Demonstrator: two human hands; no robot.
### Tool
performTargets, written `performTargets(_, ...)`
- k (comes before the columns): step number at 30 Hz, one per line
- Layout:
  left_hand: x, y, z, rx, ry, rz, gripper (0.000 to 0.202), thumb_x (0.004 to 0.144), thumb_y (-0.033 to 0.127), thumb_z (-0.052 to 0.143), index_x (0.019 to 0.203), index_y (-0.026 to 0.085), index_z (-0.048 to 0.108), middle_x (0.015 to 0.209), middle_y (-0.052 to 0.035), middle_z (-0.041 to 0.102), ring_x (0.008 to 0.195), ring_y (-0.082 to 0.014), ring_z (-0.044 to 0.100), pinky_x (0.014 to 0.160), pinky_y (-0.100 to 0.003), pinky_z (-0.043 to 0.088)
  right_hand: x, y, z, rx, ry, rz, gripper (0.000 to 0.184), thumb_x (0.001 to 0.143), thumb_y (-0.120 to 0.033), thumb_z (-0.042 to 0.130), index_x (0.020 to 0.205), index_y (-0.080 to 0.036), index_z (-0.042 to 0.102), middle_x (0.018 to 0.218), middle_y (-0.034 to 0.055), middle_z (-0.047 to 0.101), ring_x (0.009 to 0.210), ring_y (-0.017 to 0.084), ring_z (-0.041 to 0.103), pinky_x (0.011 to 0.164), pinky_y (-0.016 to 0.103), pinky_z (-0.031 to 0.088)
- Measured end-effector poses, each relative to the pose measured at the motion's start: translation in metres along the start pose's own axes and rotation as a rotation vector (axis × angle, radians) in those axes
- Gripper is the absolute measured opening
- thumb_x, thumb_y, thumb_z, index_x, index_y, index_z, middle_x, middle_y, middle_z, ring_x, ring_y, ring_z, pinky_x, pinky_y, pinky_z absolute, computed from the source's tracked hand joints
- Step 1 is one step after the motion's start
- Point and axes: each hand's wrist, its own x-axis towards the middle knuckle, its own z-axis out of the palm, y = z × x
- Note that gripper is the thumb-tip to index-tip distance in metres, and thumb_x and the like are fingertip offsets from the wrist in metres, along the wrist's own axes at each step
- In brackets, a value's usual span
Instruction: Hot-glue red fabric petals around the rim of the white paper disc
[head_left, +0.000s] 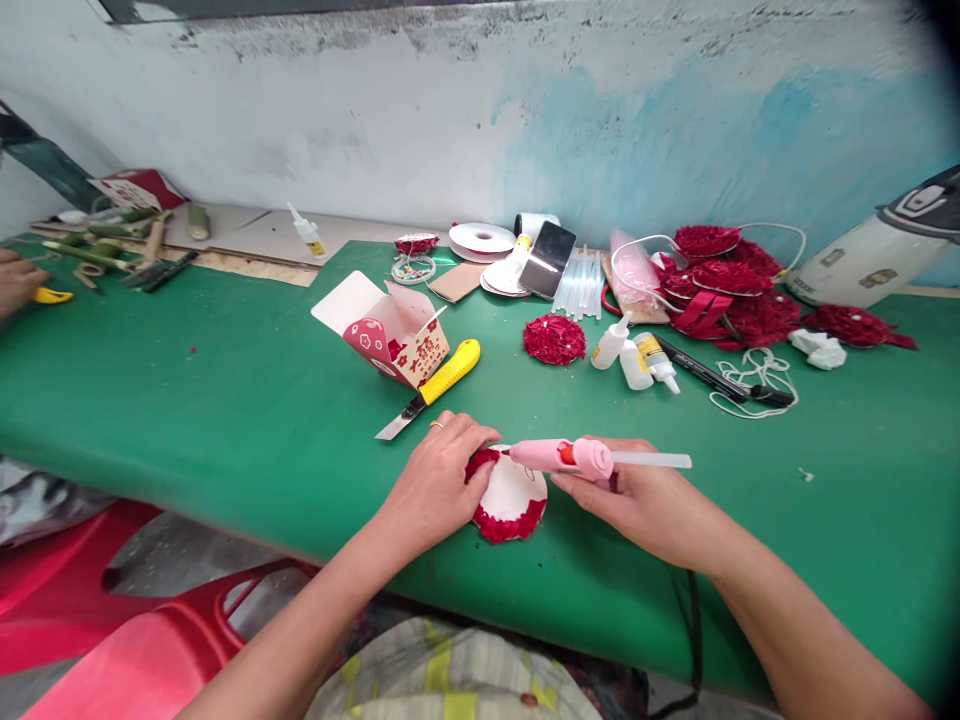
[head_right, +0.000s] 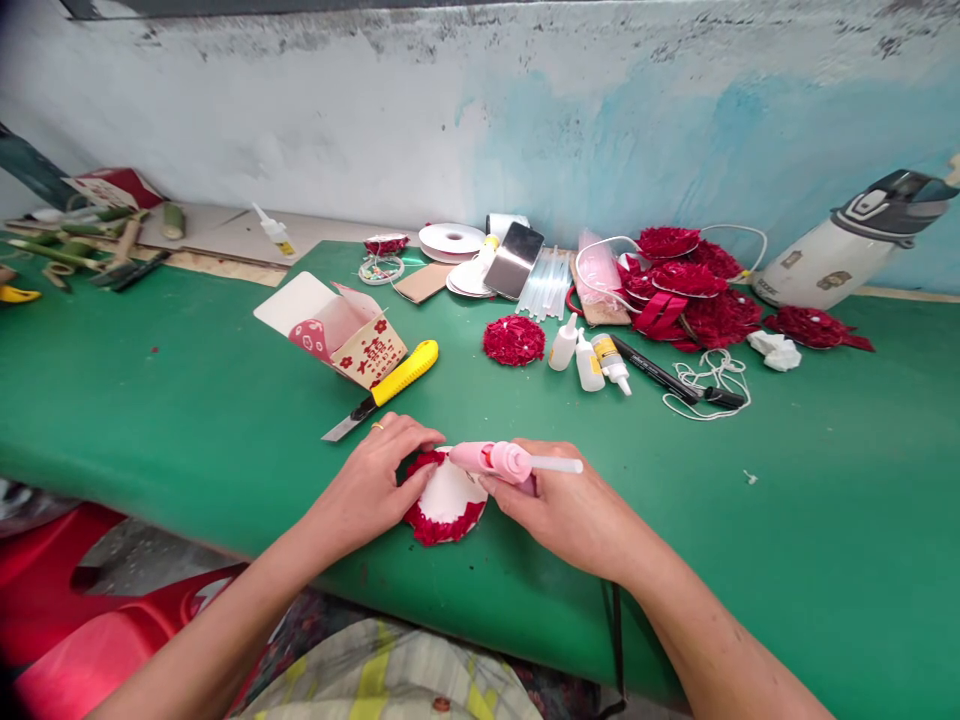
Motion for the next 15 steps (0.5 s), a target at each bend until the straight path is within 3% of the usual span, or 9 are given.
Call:
performTargets(9, -0.0005, 0.0002, 0.0009, 0.040, -0.008, 0.020, 0.024, 0.087, 0.016, 0.051, 0.109, 0.015, 0.060, 0.095, -0.0081, 0.059, 0.091, -0.0228, 0.049, 0.086, -0.039, 0.042, 0.0020, 0.0024, 0.0046, -0.014, -0.006, 0.006, 0.032, 0.096, -0.039, 0.046, 0.073, -0.019, 0.054, 0.069, -0.0025, 0.051, 0.061, 0.012, 0.041, 0.054, 0.025, 0.031)
performTargets(15, 0.0016, -0.0003, 0.0050, 0.072, 0.011, 0.025, 0.022, 0.087, 0.014, 0.050, 0.106, 0.015, 0.061, 0.094, -0.0076, 0.060, 0.091, -0.0231, 0.050, 0.086, -0.041, 0.042, 0.0041, 0.0048, 0.0045, 0.120, -0.031, 0.020, 0.024, 0.094, -0.034, 0.049, 0.093, -0.019, 0.067, 0.086, -0.0003, 0.065, 0.074, 0.015, 0.056, 0.062, 0.024, 0.042)
